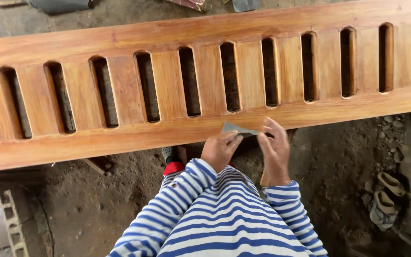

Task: The person sands a long, slatted wooden board using a sanding block. They systematically smooth the surface and edges of the board, moving along its length and working within the cutouts. The person also briefly flips the sanding block to use a different side during the process.

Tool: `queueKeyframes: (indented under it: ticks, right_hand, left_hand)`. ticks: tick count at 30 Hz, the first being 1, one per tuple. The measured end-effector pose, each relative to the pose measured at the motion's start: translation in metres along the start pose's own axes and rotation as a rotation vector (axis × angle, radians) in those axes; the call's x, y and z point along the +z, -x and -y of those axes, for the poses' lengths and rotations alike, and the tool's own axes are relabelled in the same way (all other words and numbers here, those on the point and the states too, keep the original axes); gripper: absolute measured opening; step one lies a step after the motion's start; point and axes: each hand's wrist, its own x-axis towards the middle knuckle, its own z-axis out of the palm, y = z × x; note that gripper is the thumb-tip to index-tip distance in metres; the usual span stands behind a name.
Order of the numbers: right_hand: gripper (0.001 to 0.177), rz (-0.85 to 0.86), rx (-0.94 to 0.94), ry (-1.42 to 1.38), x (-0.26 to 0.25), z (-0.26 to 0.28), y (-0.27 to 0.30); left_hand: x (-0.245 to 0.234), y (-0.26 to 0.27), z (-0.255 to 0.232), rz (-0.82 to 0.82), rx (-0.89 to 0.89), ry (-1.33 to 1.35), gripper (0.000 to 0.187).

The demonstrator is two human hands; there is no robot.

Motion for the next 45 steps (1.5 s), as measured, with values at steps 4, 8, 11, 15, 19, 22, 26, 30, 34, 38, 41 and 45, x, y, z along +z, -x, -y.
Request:
queueKeyframes:
  ticks: [4, 8, 11, 15, 19, 22, 26, 30, 34, 38, 41, 45]
  right_hand:
    - [0.037, 0.185, 0.104, -0.352, 0.046, 0.031, 0.002]
    - [0.017, 0.181, 0.326, -0.468, 0.079, 0.022, 0.014]
    - [0.017, 0.159, 0.352, -0.446, 0.09, 0.04, 0.022]
    - [0.024, 0.178, 0.35, -0.375, 0.095, 0.05, 0.025]
    - [0.022, 0.176, 0.41, -0.424, 0.112, 0.049, 0.03]
    - [0.021, 0.142, 0.461, -0.429, 0.12, 0.055, 0.034]
    - [0.019, -0.046, 0.373, -0.203, 0.11, 0.055, 0.031]
    - [0.019, -0.16, 0.261, 0.079, 0.072, -0.001, 0.012]
    - [0.024, -0.194, 0.236, 0.405, 0.054, -0.049, -0.009]
    - [0.033, -0.35, 0.14, 0.685, 0.072, -0.066, -0.015]
    - [0.028, -0.418, 0.137, 0.67, 0.084, -0.059, -0.011]
    - [0.028, -0.466, 0.097, 0.744, 0.076, -0.073, -0.038]
  left_hand:
    - [-0.052, -0.014, -0.024, -0.143, -0.506, 0.961, 0.02]
    - [-0.078, -0.009, -0.002, -0.176, -0.638, 1.088, 0.024]
    - [-0.088, 0.006, 0.012, -0.078, -0.593, 0.94, 0.02]
    - [-0.077, 0.03, 0.05, -0.019, -0.503, 0.588, 0.02]
    - [-0.103, 0.033, 0.048, 0.056, -0.499, 0.363, 0.024]
    - [-0.137, 0.029, 0.032, 0.078, -0.466, 0.263, 0.025]
    - [-0.181, 0.014, 0.043, -0.138, -0.108, 0.056, 0.02]
    - [-0.21, 0.007, 0.092, -0.338, 0.011, -0.162, 0.027]
    - [-0.217, 0.006, 0.119, -0.425, -0.034, -0.448, 0.036]
    - [-0.203, 0.013, 0.136, -0.319, -0.091, -0.614, 0.045]
    - [-0.201, 0.01, 0.139, -0.294, -0.114, -0.613, 0.045]
    - [-0.203, 0.01, 0.136, -0.279, -0.112, -0.614, 0.044]
